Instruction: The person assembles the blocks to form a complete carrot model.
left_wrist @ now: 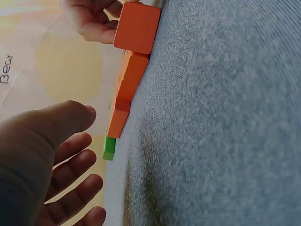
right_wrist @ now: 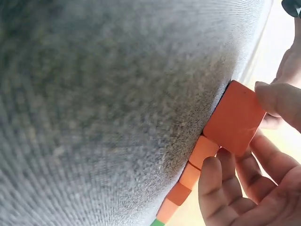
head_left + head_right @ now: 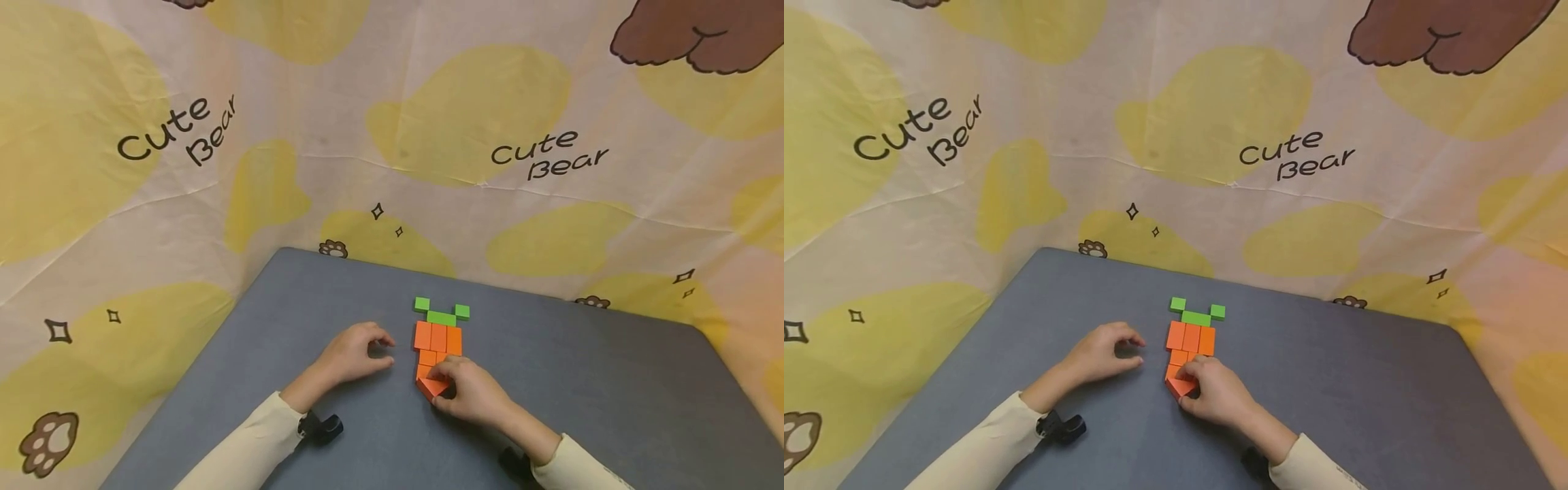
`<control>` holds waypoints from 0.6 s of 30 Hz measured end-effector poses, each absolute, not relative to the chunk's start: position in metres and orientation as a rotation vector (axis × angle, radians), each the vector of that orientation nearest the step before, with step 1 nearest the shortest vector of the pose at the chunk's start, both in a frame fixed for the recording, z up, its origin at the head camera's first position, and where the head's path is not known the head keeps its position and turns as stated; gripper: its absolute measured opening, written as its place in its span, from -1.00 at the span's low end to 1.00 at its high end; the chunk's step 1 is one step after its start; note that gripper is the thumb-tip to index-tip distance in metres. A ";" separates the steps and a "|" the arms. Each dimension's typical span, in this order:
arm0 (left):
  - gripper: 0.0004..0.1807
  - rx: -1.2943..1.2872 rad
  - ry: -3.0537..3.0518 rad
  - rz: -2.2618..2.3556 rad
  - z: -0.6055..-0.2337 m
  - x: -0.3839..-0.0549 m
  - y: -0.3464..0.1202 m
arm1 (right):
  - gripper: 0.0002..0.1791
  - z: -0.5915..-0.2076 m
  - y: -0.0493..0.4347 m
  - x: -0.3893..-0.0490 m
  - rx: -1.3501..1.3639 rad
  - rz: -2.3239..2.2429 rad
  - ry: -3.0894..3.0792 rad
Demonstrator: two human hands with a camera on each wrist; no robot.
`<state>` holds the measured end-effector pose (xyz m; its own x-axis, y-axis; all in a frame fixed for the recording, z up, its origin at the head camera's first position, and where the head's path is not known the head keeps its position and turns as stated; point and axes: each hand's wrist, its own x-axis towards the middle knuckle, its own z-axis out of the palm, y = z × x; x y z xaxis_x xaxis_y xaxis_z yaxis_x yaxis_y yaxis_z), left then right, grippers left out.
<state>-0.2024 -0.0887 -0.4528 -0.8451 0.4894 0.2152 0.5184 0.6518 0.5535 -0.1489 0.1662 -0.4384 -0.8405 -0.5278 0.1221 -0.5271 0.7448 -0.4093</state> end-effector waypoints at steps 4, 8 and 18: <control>-0.74 -0.817 -2.823 -1.000 -0.448 -0.202 -0.094 | -0.66 -0.435 0.169 -0.151 -0.909 -0.684 2.900; -0.73 -0.792 -2.779 -0.972 -0.432 -0.208 -0.104 | -0.57 -0.414 0.183 -0.156 -0.895 -0.723 2.923; -0.56 -0.681 -2.513 -0.657 -0.357 -0.231 -0.145 | -0.41 -0.308 0.284 -0.172 -0.843 -0.351 3.593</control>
